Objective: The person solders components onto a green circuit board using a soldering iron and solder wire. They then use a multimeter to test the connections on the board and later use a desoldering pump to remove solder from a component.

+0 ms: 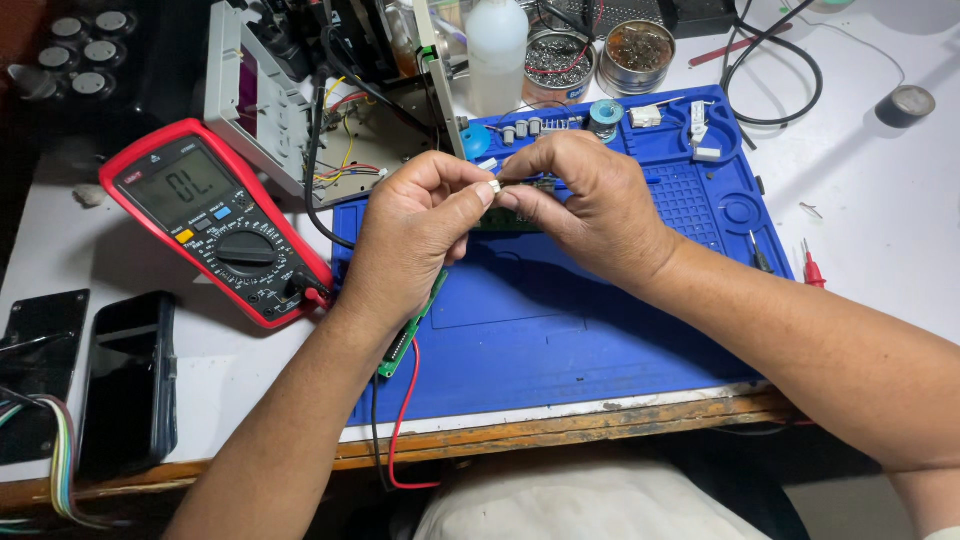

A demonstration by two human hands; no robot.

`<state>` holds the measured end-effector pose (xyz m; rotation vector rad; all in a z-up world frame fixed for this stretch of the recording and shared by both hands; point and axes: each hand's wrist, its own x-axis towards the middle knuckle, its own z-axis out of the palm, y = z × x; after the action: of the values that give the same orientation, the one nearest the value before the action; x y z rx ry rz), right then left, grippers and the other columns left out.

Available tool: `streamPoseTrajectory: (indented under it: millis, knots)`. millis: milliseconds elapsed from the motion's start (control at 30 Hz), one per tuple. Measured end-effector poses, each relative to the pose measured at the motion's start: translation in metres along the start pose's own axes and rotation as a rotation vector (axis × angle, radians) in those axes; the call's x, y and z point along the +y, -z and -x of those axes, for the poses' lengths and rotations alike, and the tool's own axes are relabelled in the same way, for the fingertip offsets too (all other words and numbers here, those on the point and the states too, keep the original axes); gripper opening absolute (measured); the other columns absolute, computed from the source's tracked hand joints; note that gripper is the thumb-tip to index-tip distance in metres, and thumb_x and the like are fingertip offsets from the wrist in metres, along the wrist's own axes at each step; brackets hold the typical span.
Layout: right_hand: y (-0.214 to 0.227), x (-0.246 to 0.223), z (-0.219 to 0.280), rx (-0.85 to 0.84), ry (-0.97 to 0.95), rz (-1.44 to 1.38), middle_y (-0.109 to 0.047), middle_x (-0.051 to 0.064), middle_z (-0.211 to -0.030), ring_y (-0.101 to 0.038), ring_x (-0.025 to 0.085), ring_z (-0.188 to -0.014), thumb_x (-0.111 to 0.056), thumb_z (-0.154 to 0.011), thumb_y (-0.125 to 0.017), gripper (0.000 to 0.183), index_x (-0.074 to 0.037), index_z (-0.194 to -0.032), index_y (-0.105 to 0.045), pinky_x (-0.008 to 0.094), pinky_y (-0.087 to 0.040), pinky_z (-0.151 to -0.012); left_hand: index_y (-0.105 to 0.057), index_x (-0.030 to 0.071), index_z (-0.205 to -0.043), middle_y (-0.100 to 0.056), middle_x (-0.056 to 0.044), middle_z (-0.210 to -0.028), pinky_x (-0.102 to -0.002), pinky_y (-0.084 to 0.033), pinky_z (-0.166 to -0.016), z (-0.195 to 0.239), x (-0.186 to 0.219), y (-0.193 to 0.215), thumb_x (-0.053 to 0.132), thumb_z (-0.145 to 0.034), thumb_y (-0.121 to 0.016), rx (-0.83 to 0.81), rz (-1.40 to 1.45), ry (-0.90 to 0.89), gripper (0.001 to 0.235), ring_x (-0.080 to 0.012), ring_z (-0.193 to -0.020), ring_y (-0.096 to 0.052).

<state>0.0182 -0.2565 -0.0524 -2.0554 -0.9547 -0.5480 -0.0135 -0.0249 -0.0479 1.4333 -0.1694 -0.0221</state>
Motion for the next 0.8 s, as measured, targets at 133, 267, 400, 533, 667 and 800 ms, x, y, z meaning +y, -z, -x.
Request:
streamPoseTrajectory:
  millis: [133,267,400,533,667,800]
  knots:
    - [0.002,-0.004,-0.003,-0.041,0.017,-0.021,-0.086,0.006,-0.124,-0.082,0.025,-0.115,-0.026,-0.117,-0.085,0.022,-0.01,-0.131,-0.08,0.041,-0.057,-0.109,-0.08,0.013,-0.116,-0.075,0.002,-0.089,-0.022,-0.045,-0.052,-0.001,0.003,0.001,0.015,-0.108,-0.082,-0.012,-0.029,0.022,0.009,-0.0026,-0.066,-0.053]
    - [0.005,-0.004,-0.003,-0.043,-0.017,-0.05,-0.085,0.008,-0.13,-0.082,0.027,-0.122,-0.025,-0.116,-0.086,0.027,-0.008,-0.136,-0.079,0.041,-0.06,-0.112,-0.079,0.008,-0.123,-0.073,-0.001,-0.095,-0.022,-0.04,-0.05,0.0,0.008,0.002,0.013,-0.105,-0.08,-0.027,0.038,0.064,0.018,-0.0027,-0.067,-0.052]
    - [0.007,0.0,-0.004,-0.048,-0.144,-0.12,-0.085,0.006,-0.13,-0.081,0.022,-0.122,-0.025,-0.111,-0.09,0.03,-0.008,-0.134,-0.081,0.037,-0.061,-0.112,-0.081,0.006,-0.123,-0.077,-0.003,-0.098,-0.02,-0.039,-0.048,-0.001,0.012,0.005,0.015,-0.105,-0.08,-0.028,0.044,0.064,0.021,-0.0045,-0.059,-0.053]
    - [0.007,0.002,-0.004,-0.057,-0.159,-0.129,-0.086,0.004,-0.12,-0.081,0.019,-0.111,-0.024,-0.114,-0.086,0.018,-0.01,-0.124,-0.083,0.035,-0.06,-0.104,-0.081,0.007,-0.122,-0.075,0.0,-0.092,-0.02,-0.037,-0.048,-0.002,0.008,0.007,0.017,-0.105,-0.081,-0.051,0.045,0.047,0.02,-0.0044,-0.057,-0.052]
    - [0.008,0.001,-0.004,-0.061,-0.073,-0.122,-0.086,0.005,-0.115,-0.081,0.021,-0.105,-0.021,-0.116,-0.085,0.012,-0.01,-0.121,-0.082,0.037,-0.061,-0.099,-0.081,0.006,-0.122,-0.075,-0.001,-0.093,-0.02,-0.036,-0.047,-0.003,0.004,0.008,0.016,-0.105,-0.082,-0.048,0.056,0.06,0.02,-0.0048,-0.057,-0.053]
    - [0.007,0.001,-0.004,-0.067,-0.069,-0.12,-0.086,0.004,-0.113,-0.081,0.02,-0.103,-0.02,-0.116,-0.086,0.011,-0.011,-0.12,-0.082,0.036,-0.061,-0.097,-0.079,0.005,-0.129,-0.077,-0.002,-0.098,-0.02,-0.038,-0.047,-0.003,0.005,0.006,0.015,-0.103,-0.083,-0.043,0.062,0.088,0.029,-0.0029,-0.063,-0.055]
